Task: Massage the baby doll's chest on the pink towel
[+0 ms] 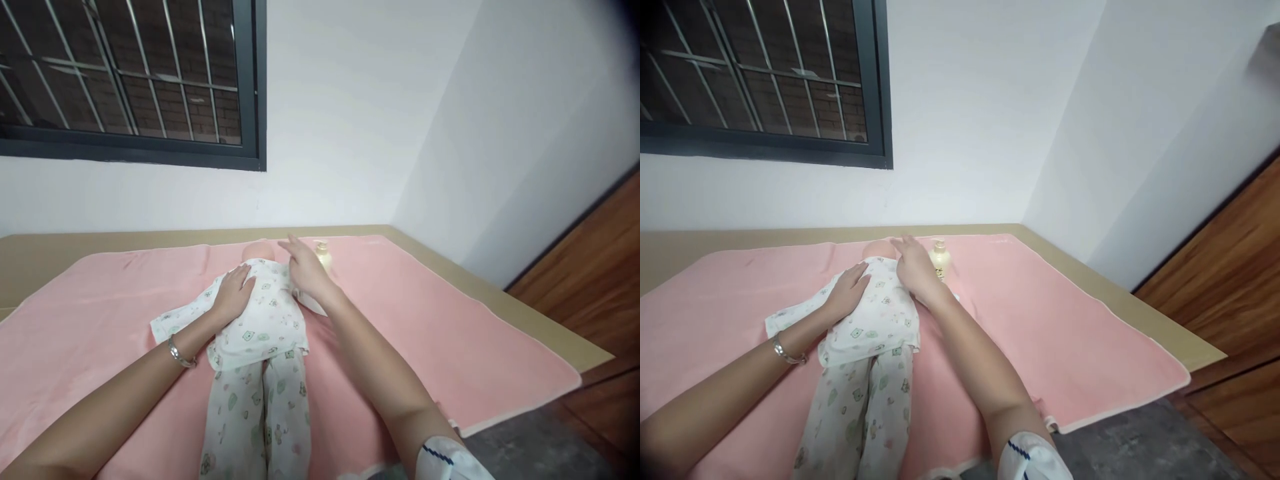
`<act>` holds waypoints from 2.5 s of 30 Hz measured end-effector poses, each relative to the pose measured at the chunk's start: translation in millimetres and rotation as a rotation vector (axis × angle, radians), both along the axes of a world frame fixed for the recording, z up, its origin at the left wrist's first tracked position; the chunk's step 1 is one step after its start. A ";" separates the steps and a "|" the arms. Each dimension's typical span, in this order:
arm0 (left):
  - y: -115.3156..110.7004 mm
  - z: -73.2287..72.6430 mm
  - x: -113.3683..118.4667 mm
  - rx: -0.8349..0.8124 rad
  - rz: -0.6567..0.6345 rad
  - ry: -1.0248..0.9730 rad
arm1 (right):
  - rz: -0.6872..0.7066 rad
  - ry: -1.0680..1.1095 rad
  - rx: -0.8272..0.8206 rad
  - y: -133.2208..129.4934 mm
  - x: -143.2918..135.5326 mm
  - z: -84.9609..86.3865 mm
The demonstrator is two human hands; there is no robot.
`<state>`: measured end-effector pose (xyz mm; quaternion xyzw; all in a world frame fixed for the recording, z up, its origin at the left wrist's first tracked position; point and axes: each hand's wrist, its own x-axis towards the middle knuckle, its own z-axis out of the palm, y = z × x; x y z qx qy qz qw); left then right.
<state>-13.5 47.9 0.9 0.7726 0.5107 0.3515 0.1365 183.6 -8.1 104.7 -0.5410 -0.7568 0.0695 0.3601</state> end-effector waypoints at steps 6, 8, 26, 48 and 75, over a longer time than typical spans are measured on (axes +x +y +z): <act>-21.0 35.2 1.9 -0.148 -0.325 -0.081 | -0.193 0.217 0.099 -26.4 68.8 54.8; -32.7 54.7 9.6 -0.347 -0.633 -0.288 | -0.245 0.277 0.097 -30.3 87.5 59.4; -6.2 122.7 128.0 -1.139 -0.470 -1.637 | -0.091 -0.037 -0.178 -1.0 91.1 36.1; -63.7 110.5 67.6 -1.254 -0.307 -1.482 | -0.448 -0.595 -0.296 3.1 49.6 23.1; -139.5 155.7 -21.8 -0.907 -0.322 -1.608 | 0.450 -0.182 0.067 -122.8 -97.1 3.6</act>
